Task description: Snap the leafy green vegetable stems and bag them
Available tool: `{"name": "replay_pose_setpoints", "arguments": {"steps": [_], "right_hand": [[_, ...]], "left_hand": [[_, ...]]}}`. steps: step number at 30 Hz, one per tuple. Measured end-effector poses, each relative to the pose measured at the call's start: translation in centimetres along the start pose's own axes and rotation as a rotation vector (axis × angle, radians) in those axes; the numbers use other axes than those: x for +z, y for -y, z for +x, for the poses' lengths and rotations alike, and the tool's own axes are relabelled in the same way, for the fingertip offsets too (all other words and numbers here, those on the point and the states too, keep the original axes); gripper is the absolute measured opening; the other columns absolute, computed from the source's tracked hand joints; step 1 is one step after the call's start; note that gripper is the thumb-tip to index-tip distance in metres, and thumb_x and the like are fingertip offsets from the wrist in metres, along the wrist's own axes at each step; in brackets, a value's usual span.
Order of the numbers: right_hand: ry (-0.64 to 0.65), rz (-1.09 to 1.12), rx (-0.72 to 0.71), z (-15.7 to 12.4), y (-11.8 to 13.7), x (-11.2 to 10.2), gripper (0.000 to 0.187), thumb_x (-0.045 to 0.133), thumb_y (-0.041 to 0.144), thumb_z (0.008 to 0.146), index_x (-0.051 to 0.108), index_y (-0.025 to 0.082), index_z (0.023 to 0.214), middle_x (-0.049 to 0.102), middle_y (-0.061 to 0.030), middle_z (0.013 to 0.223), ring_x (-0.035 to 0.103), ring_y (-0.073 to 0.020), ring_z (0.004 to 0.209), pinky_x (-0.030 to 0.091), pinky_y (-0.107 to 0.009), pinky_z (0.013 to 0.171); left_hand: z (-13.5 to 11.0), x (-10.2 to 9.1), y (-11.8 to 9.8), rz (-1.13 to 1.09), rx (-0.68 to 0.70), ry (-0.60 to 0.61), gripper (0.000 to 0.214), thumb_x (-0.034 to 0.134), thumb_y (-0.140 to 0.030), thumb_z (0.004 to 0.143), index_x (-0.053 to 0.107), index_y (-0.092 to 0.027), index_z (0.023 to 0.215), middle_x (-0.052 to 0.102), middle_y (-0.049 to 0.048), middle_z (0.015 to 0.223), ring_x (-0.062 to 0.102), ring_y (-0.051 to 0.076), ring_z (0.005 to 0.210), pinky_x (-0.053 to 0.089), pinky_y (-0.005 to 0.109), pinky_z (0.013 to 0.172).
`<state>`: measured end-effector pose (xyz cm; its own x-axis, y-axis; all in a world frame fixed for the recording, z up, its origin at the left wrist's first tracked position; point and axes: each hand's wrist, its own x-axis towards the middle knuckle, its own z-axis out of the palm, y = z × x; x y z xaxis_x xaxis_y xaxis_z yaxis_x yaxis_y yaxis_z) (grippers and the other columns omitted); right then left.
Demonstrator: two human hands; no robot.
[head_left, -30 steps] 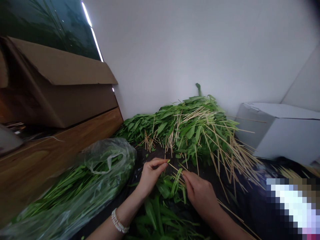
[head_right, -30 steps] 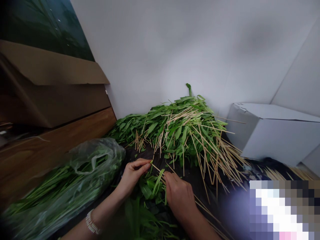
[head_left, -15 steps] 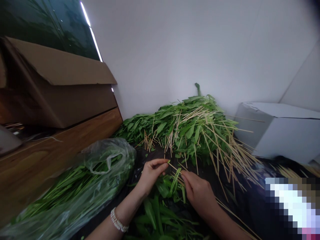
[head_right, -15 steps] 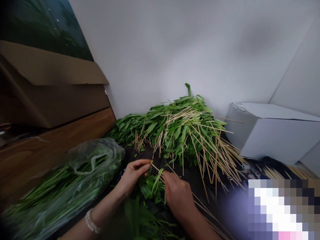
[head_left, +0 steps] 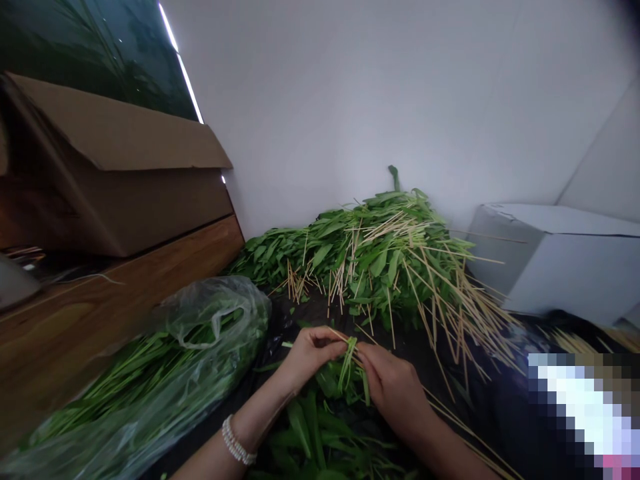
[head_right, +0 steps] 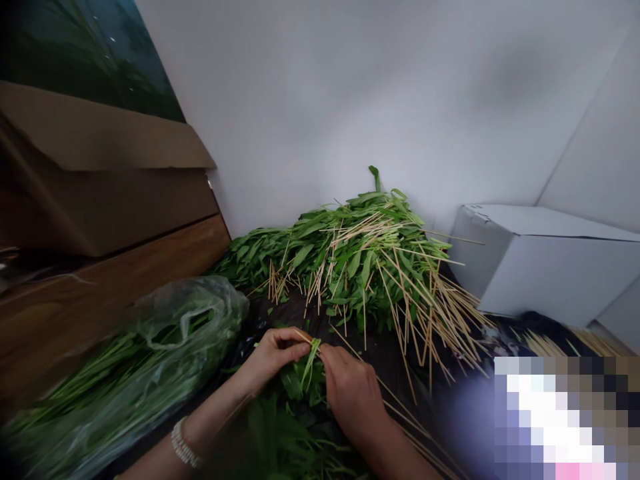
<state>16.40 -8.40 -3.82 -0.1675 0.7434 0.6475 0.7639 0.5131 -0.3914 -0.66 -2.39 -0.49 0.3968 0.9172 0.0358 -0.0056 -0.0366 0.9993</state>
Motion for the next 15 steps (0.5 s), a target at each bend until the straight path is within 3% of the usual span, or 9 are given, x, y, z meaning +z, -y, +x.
{"name": "replay_pose_setpoints", "arguments": {"steps": [6, 11, 15], "right_hand": [[-0.239, 0.04, 0.098, 1.2, -1.0, -1.9, 0.019, 0.042, 0.022, 0.094, 0.061, 0.019, 0.098, 0.07, -0.0013, 0.081, 0.068, -0.0127, 0.071, 0.05, -0.021, 0.067], [-0.504, -0.082, 0.25, 2.2, -1.7, -4.5, 0.018, 0.047, 0.03, 0.093, 0.061, 0.018, 0.097, 0.07, 0.0006, 0.074, 0.066, -0.0119, 0.065, 0.048, -0.02, 0.063], [-0.558, -0.135, 0.257, 2.2, -1.8, -4.9, 0.019, 0.048, 0.031, 0.093, 0.061, 0.017, 0.096, 0.07, 0.0, 0.075, 0.066, -0.012, 0.065, 0.046, -0.021, 0.064]], "left_hand": [[0.3, -1.5, -1.0, 0.136, 0.09, -0.169, 0.034, 0.067, -0.044, 0.077, 0.074, -0.014, 0.093, 0.073, 0.0073, 0.087, 0.052, 0.011, 0.058, 0.041, 0.022, 0.056], [0.8, -3.0, -1.1, 0.266, 0.151, -0.247, 0.031, 0.063, -0.042, 0.079, 0.072, -0.013, 0.085, 0.069, 0.0039, 0.075, 0.052, 0.012, 0.059, 0.039, 0.022, 0.055], [1.3, -4.0, -0.3, 0.391, 0.175, -0.23, 0.023, 0.063, -0.036, 0.079, 0.069, -0.014, 0.082, 0.065, 0.0018, 0.07, 0.053, 0.013, 0.061, 0.04, 0.022, 0.058]]}}
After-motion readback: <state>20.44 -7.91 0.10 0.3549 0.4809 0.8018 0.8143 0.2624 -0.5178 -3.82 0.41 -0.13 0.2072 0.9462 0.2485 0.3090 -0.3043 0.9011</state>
